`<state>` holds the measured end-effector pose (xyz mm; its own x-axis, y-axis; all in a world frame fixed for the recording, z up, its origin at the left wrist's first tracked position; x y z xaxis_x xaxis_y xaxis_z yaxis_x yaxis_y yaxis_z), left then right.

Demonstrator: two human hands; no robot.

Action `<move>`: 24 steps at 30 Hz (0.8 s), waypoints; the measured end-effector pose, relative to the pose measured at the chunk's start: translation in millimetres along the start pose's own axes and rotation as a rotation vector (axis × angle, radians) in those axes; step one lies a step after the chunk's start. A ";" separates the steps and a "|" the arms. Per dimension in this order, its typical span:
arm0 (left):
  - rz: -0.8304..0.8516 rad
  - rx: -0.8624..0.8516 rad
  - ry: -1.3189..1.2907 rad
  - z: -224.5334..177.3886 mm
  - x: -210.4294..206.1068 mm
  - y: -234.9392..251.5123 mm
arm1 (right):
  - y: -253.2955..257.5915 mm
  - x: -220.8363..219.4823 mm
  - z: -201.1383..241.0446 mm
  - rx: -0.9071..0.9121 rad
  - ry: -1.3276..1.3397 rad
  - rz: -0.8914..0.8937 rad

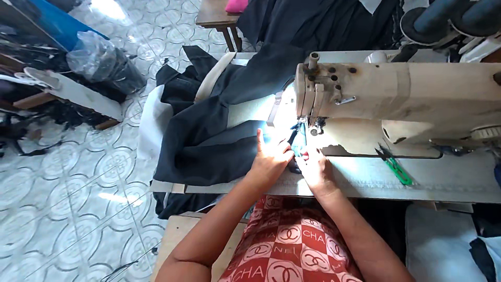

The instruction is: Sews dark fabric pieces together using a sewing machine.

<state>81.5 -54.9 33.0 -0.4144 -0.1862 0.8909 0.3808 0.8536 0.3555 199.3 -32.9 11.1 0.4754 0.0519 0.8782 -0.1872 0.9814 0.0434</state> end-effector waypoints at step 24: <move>0.069 0.035 -0.024 14.1 -2.6 4.2 | -2.4 5.9 10.4 0.161 -0.167 -0.087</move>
<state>72.5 -44.0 28.2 -0.4082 -0.1152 0.9056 0.3798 0.8806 0.2832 193.6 -36.8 21.2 0.3499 -0.0761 0.9337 -0.2928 0.9379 0.1862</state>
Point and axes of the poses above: each hand's wrist, its own y-axis towards the middle knuckle, its own x-axis out of the back of the hand, z = x × y, the point moved 8 cm from there along y, towards the middle knuckle, and after that the axes turned 12 degrees about -y, right-handed, at the moved point
